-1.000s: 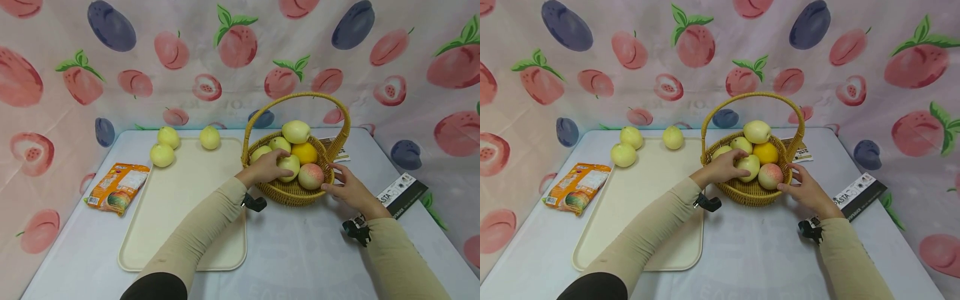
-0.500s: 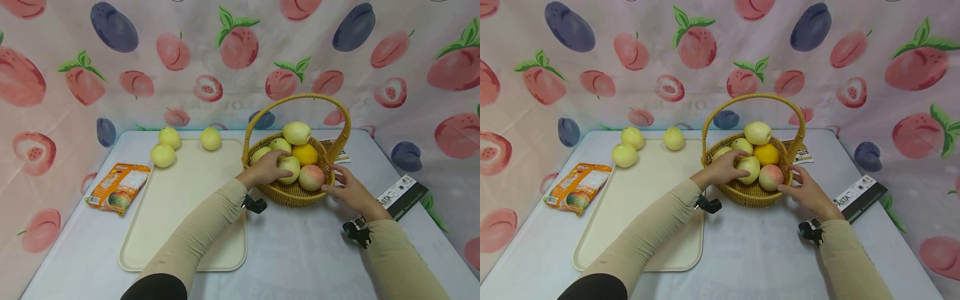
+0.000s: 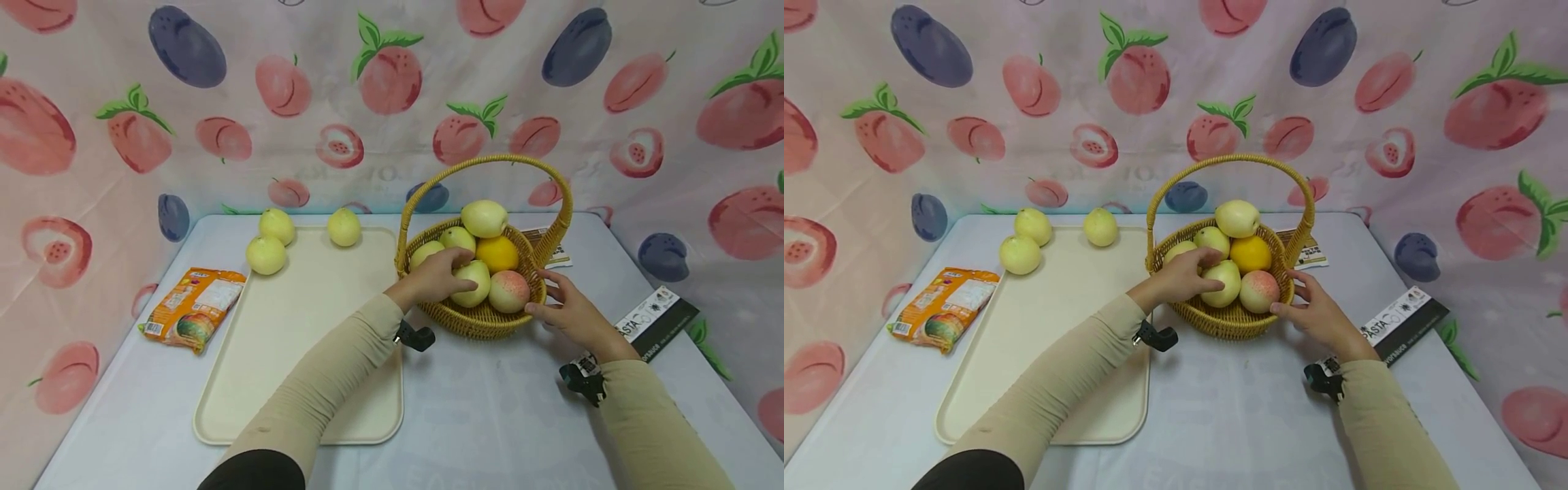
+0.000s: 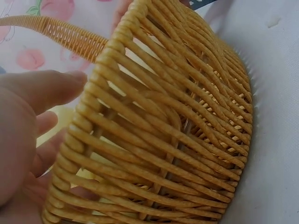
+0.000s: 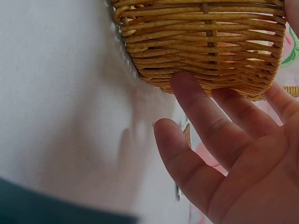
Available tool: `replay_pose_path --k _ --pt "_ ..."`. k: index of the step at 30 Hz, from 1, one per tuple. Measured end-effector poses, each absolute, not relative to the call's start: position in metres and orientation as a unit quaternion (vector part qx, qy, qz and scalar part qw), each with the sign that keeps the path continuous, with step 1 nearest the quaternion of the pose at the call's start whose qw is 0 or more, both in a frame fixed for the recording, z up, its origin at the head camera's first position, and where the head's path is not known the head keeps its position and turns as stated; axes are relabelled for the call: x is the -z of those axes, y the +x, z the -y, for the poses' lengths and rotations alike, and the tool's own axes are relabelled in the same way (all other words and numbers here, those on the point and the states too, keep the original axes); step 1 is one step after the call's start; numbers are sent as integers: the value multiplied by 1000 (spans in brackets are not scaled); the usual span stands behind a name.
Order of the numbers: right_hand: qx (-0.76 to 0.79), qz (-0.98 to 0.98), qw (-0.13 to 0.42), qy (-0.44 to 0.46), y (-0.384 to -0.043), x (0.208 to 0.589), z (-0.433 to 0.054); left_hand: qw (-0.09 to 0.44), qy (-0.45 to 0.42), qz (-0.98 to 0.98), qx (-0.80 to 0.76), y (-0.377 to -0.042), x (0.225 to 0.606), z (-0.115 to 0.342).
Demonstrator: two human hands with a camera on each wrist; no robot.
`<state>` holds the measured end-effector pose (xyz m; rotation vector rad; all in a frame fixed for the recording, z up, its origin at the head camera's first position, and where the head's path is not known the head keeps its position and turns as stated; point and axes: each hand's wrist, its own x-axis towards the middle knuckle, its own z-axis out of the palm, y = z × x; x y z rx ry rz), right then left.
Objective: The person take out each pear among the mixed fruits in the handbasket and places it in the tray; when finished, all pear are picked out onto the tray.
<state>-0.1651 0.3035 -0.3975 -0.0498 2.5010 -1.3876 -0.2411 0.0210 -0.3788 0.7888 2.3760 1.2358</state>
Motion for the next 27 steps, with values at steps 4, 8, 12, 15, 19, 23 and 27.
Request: replay_pose_path --k 4,8,12,15,19,23,27 --pt "479 -866 143 -15 -164 398 -303 174 292 -836 -431 -241 380 -22" --pt "477 -867 144 -16 -164 398 -303 169 310 -842 -407 -242 380 -21" --pt "476 -867 143 -18 -165 398 -303 177 308 -850 -389 -241 378 -21" --pt "476 -868 143 -17 -165 397 -303 186 310 -853 -375 -240 379 -22" --pt "470 -871 142 -15 -165 397 -303 190 323 -858 -352 -239 381 -24" --pt "470 -871 141 -12 -165 398 -303 195 319 -862 -343 -238 382 -25" --pt "471 -870 142 -8 -165 398 -303 198 315 -864 -338 -236 381 -25"
